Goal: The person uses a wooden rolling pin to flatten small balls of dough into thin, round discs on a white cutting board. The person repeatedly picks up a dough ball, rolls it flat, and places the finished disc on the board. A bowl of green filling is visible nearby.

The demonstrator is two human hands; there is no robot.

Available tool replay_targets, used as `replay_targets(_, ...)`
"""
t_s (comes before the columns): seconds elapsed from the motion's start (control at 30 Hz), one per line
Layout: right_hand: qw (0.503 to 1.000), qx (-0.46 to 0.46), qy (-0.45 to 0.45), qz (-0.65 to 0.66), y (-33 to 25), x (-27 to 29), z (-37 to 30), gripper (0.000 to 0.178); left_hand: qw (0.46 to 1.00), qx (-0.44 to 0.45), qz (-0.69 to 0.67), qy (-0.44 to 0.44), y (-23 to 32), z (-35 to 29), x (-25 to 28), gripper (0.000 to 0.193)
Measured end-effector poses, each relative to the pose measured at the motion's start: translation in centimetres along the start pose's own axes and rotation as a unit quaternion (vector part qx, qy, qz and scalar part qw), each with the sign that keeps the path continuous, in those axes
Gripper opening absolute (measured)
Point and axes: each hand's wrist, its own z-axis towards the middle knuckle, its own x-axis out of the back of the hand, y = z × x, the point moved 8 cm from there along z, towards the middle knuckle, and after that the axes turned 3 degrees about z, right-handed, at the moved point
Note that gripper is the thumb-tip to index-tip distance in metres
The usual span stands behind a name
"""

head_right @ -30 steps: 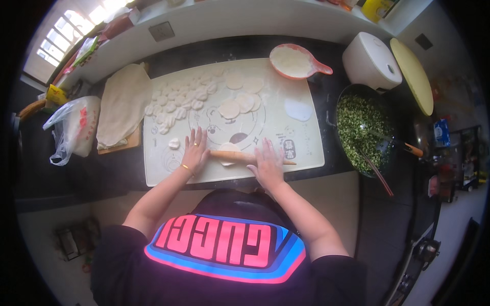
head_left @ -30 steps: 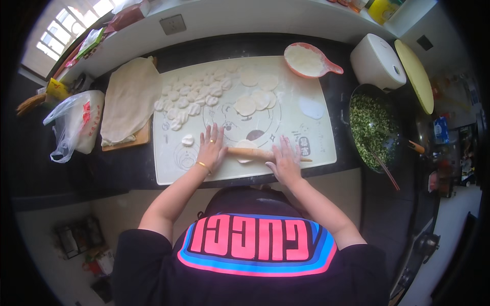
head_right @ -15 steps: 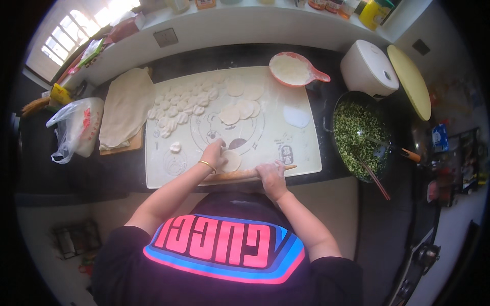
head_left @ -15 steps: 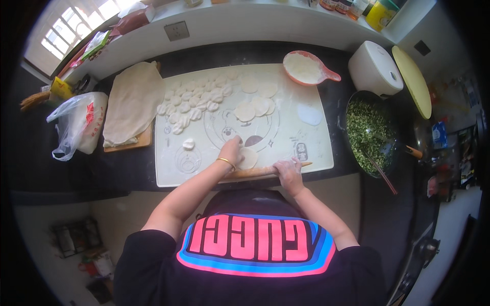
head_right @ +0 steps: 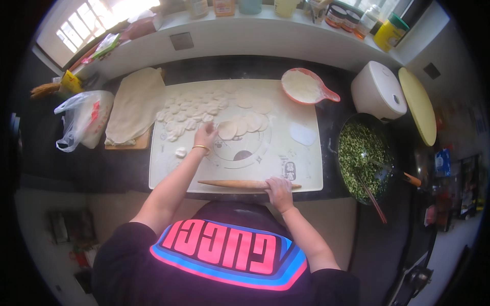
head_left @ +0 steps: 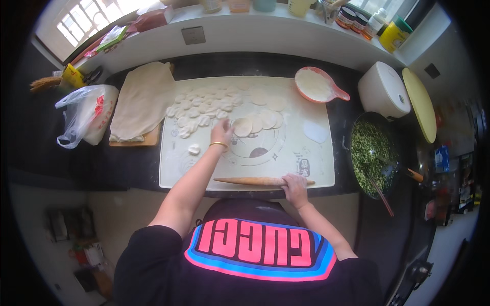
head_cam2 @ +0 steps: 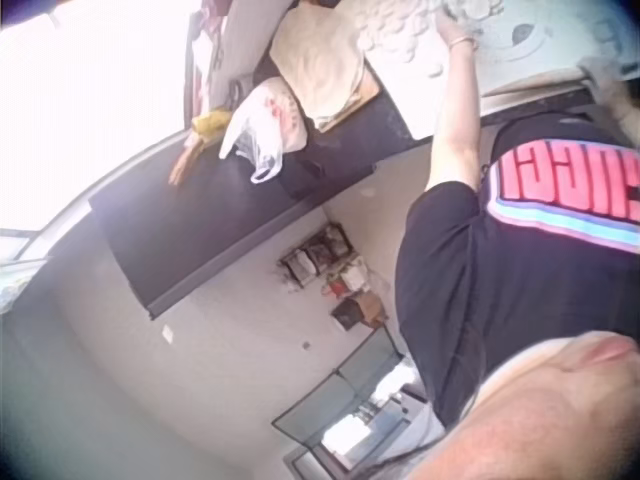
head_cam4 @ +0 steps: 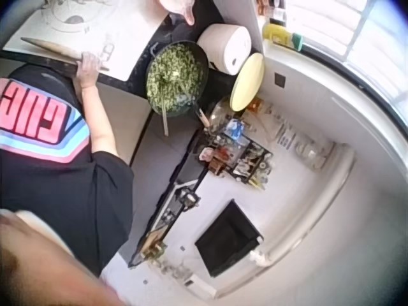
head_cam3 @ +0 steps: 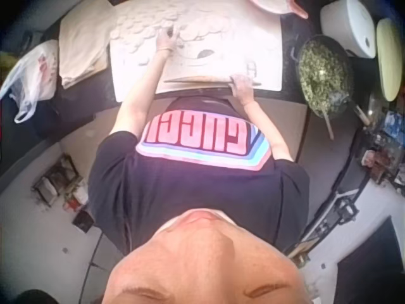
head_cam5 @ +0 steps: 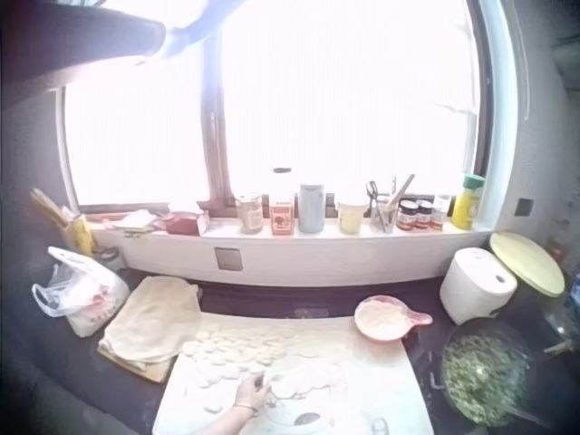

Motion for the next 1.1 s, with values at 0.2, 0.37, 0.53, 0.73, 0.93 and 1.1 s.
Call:
replay_targets(0.2,1.0,0.003,0.022,0.012,0.2,-0.1,-0.2,0.039,0.96,-0.039,0.276,-0.006,-2.9,-5.0,8.2,0.043)
replay_targets(0.37,0.999,0.005,0.026,0.02,0.2,0.0,-0.2,0.039,0.962,-0.155,0.192,-0.116,-5.0,-10.2,6.0,0.044)
replay_targets(0.53,0.999,0.041,0.021,0.008,0.1,1.2,-0.5,0.04,0.852,-0.316,0.273,-0.317,1.0,-12.0,-1.1,0.06)
replay_targets(0.73,0.997,0.071,-0.022,0.001,-0.5,3.5,0.7,0.039,0.884,-0.186,0.273,-0.332,3.2,-12.2,-3.7,0.064)
replay_targets(0.93,0.999,0.003,-0.025,0.025,-1.4,1.6,4.2,0.035,0.958,-0.066,0.084,-0.268,3.4,-10.5,-0.9,0.067)
replay_targets(1.1,0.996,-0.021,-0.079,0.033,-3.0,-2.3,7.7,0.035,0.911,-0.08,0.352,-0.199,-0.3,-11.5,2.8,0.066)
